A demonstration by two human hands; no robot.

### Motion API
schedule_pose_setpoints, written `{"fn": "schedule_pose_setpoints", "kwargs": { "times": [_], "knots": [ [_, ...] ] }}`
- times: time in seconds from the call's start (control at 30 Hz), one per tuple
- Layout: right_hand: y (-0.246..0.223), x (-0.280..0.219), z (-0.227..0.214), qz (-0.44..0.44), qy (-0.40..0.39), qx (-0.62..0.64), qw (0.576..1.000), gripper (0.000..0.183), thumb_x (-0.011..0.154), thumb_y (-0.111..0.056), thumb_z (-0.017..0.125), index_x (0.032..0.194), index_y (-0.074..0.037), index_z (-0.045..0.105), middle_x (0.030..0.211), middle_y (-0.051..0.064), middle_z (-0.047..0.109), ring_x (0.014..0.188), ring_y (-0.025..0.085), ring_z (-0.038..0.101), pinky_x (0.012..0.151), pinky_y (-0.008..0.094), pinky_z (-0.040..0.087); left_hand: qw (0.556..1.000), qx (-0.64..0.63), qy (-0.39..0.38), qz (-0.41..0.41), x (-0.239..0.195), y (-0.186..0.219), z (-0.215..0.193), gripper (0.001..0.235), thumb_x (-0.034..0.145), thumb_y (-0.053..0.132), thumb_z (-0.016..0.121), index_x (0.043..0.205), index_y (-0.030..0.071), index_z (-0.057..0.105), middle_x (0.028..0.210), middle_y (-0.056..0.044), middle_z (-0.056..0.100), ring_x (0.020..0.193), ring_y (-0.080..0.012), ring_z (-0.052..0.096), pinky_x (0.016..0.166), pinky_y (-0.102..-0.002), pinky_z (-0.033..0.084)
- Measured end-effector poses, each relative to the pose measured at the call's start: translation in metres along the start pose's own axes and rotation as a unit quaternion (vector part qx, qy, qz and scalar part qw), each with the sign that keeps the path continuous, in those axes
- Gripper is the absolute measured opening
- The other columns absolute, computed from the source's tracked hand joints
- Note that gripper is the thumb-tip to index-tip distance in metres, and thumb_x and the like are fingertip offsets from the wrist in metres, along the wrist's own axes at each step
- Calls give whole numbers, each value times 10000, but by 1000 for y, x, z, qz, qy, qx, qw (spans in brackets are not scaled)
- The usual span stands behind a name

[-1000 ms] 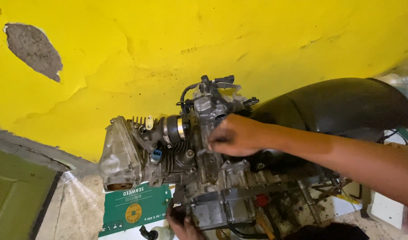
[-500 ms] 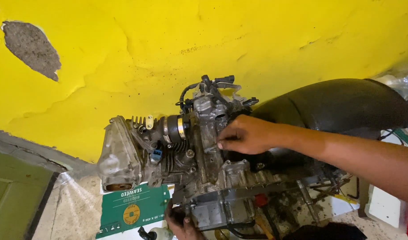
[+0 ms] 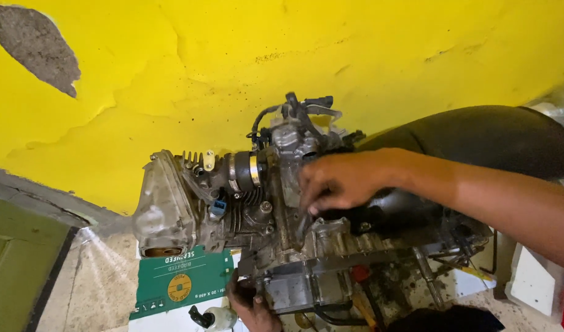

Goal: The person cleans and inspects a motorcycle engine block using a brush and manual manipulation.

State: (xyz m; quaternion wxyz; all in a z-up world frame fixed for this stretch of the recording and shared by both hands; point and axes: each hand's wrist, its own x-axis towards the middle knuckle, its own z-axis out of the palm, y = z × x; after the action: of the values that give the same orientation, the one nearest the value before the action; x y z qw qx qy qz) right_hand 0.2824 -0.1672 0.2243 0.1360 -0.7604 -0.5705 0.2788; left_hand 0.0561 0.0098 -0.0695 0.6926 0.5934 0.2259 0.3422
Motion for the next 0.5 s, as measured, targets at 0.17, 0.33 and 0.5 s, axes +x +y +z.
{"fn": "schedule_pose_setpoints", "kwargs": {
  "times": [0.17,0.33,0.5],
  "knots": [
    [-2,-1,13,-28,76,40,996,191,869,-160,623,1011,-154,750,899,19,559,708,142,532,641,286,475,1000,-3,11,-9,-5,-3,-2,852,751,498,555,1402,-19,367,1010,-157,526,894,-265,530,783,-390,446],
    [1,-8,13,17,85,17,996,211,917,-262,560,911,-129,724,967,39,552,715,138,544,674,290,512,998,51,24,4,-4,-4,1,864,749,545,522,1381,-31,398,954,-148,512,840,-250,503,740,-373,411],
    [-6,-16,16,-16,79,27,996,252,912,-237,553,1063,-154,737,855,27,559,678,143,537,621,303,469,999,8,31,-15,-3,9,6,916,712,589,575,1377,-19,410,890,-104,527,745,-201,506,623,-331,404]
  ]
}}
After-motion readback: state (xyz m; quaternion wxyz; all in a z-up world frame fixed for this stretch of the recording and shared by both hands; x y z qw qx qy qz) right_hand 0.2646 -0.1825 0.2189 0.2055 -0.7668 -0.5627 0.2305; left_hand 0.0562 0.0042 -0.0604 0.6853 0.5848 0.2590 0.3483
